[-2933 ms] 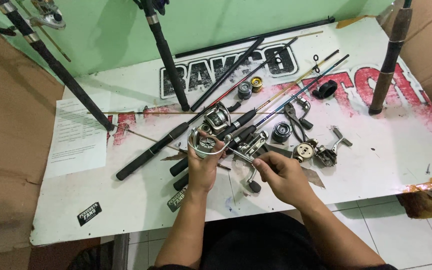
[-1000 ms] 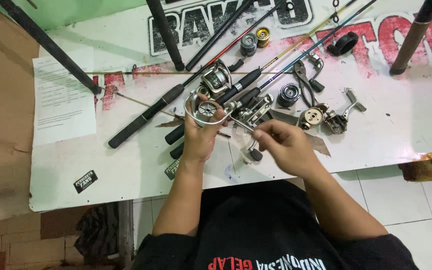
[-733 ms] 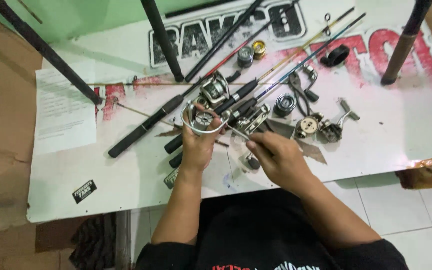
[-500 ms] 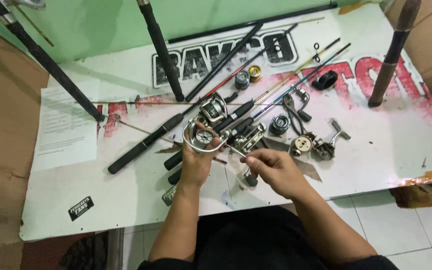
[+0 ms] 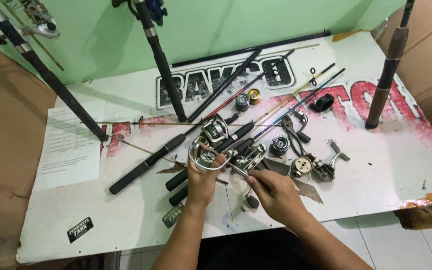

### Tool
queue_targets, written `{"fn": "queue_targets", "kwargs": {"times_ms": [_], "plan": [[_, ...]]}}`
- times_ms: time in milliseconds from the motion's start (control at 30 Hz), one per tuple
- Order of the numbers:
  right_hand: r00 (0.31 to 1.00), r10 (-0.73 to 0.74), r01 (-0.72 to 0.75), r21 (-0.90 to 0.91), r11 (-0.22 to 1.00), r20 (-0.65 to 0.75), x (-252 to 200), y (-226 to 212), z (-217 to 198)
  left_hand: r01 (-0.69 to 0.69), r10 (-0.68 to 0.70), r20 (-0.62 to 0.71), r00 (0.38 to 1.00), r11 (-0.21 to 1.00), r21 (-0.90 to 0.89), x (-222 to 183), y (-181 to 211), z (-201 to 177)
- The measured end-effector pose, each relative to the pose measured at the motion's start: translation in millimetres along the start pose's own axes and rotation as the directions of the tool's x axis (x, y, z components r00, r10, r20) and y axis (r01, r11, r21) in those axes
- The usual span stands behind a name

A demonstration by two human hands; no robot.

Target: Assembling or repairing a spinning fishing reel on a workbench.

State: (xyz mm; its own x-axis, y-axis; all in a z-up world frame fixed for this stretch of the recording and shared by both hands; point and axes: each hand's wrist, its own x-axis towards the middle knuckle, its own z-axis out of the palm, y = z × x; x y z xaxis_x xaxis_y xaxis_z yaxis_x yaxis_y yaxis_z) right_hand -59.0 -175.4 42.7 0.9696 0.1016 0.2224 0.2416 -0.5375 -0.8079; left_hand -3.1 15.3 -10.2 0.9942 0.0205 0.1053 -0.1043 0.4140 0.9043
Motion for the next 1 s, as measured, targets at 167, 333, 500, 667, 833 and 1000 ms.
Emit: {"fn": "queue_targets", "kwargs": {"times_ms": [167, 333, 500, 667, 833, 1000], "plan": [[0.924, 0.331, -0.364, 0.179, 0.914, 0.192, 7.2, 16.6, 0.6, 0.042, -0.044, -0.033, 0.998, 0.996, -0.076, 1.9, -12.3, -4.3], [0.908, 0.332, -0.384, 0.192, 0.903, 0.255, 16.4, 18.5, -2.3, 0.083, -0.091, -0.06, 0.994, 0.99, -0.116, 6.9, -14.7, -8.9], [0.98, 0.079, -0.135, 0.313, 0.94, 0.185, 18.4, 21.3, -7.0, 0.004, -0.004, -0.001, 1.0, 0.975, -0.224, 16.9, -14.8, -15.2], [0.984, -0.177, 0.177, 0.018, 0.984, -0.017, 18.8, 10.8, -3.7, 0.0, -0.009, -0.046, 0.999, 0.98, -0.197, 17.7, -13.9, -9.5], [0.984, -0.159, 0.156, -0.042, 0.987, -0.078, 11.5, 11.8, 7.7, 0.032, -0.043, -0.076, 0.996, 0.989, -0.146, 13.0, -15.6, -4.9], [0.936, 0.298, -0.35, 0.562, 0.75, 0.185, 9.5, 34.8, 13.1, -0.024, 0.024, -0.028, 0.999, 1.0, 0.01, 8.6, -6.0, -6.6]]}}
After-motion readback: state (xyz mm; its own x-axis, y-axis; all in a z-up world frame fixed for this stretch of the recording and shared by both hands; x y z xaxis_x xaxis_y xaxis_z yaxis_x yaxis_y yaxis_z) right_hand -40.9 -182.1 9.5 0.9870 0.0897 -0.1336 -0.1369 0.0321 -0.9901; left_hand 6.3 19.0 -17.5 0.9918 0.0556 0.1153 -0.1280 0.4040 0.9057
